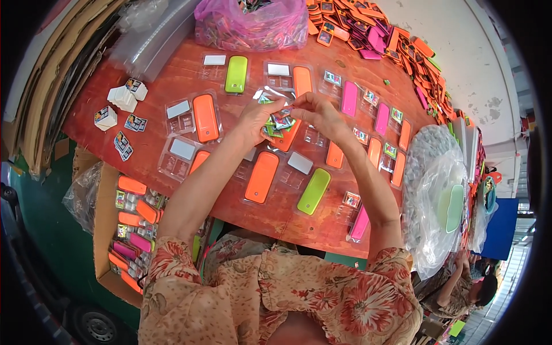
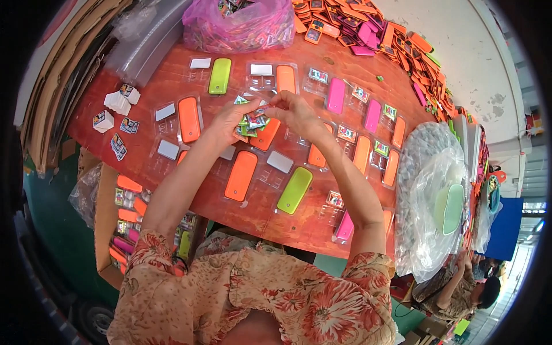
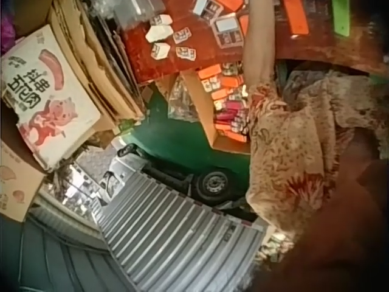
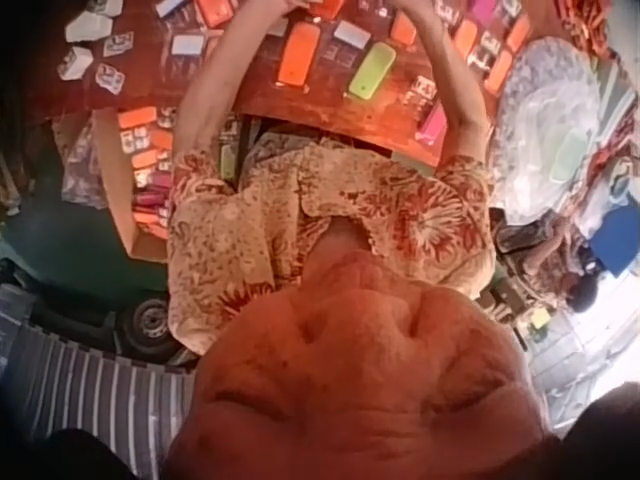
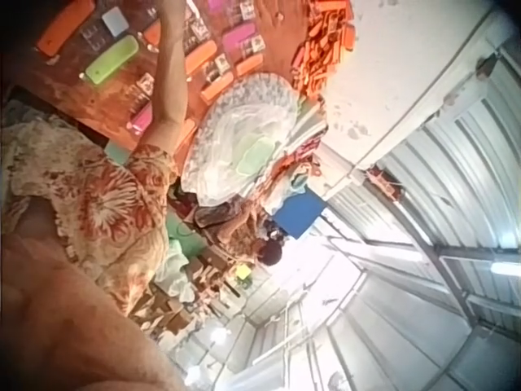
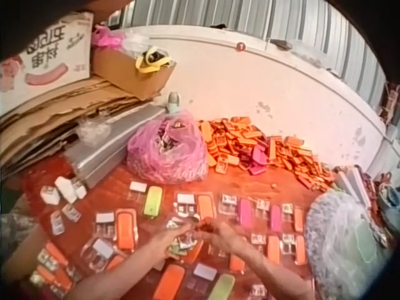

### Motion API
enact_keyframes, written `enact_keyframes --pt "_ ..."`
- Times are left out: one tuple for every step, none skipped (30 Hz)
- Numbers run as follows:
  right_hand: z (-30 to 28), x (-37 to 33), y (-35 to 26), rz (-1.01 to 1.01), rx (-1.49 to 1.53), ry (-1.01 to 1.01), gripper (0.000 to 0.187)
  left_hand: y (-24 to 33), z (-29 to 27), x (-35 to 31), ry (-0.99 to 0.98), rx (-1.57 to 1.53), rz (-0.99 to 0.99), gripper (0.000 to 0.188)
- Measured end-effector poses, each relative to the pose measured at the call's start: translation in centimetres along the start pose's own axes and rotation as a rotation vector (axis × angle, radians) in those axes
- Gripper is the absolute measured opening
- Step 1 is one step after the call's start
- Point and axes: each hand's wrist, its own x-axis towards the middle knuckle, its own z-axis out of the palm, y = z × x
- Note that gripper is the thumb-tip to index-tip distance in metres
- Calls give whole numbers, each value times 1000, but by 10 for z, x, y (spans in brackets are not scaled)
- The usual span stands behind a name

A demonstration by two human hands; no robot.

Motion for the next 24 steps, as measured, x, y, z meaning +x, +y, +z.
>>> enact_keyframes --pt "0 2 -1 -41 -24 0 28 2 -2 -1 -28 63 35 22" --pt "1 3 -1 -79 -46 0 29 3 -3 -2 -55 126 67 22" --pt "2 6 0 -82 -48 -3 29 5 -1 -5 -31 175 78 24" --pt "2 10 0 -105 40 -68 28 7 -3 -4 -29 174 82 24" --pt "2 14 0 -126 128 -129 28 10 -4 -3 -39 136 36 24" --pt "1 18 1 -147 214 -191 27 13 -6 -3 -49 99 -9 24" --pt "-1 27 8 -81 300 -205 25 14 -7 -2 -46 69 19 25" --pt "-2 29 3 -82 325 -191 22 19 -9 -4 -30 76 32 25" --pt "-2 32 -5 -84 349 -177 19 25 -12 -7 -12 83 47 25" --pt "0 36 -10 -28 444 -93 12 27 -24 -1 -43 51 31 24" --pt "-3 46 -1 -81 473 -41 10 27 -29 0 -22 24 48 23" --pt "-6 59 6 -132 503 14 8 30 -27 -1 -3 -2 62 22" --pt "-8 72 12 -183 330 179 7 32 -26 -4 56 -2 49 22" --pt "-10 86 17 -185 330 176 7 34 -25 -7 58 -3 51 22" --pt "-10 100 23 -217 64 328 10 37 -25 -9 47 -5 49 23" --pt "-11 112 29 -245 -204 478 12 38 -25 -11 35 -7 46 23" --pt "-8 119 28 -229 -236 508 17 38 -29 -12 -12 -16 61 25" --pt "-7 122 30 -233 -234 501 17 38 -30 -12 -6 -19 66 25" --pt "-6 123 33 -310 -491 610 18 38 -30 -11 11 -8 90 26" --pt "-3 123 28 -390 -748 713 18 39 -32 -11 32 1 117 26" --pt "1 120 25 -397 -746 706 18 40 -34 -11 41 2 118 24" --pt "3 114 22 -399 -602 633 19 41 -36 -11 47 -1 122 24" --pt "10 105 11 -404 -454 552 21 43 -39 -13 100 12 124 23" --pt "14 90 -8 -291 -45 256 24 44 -39 -13 140 24 121 22"
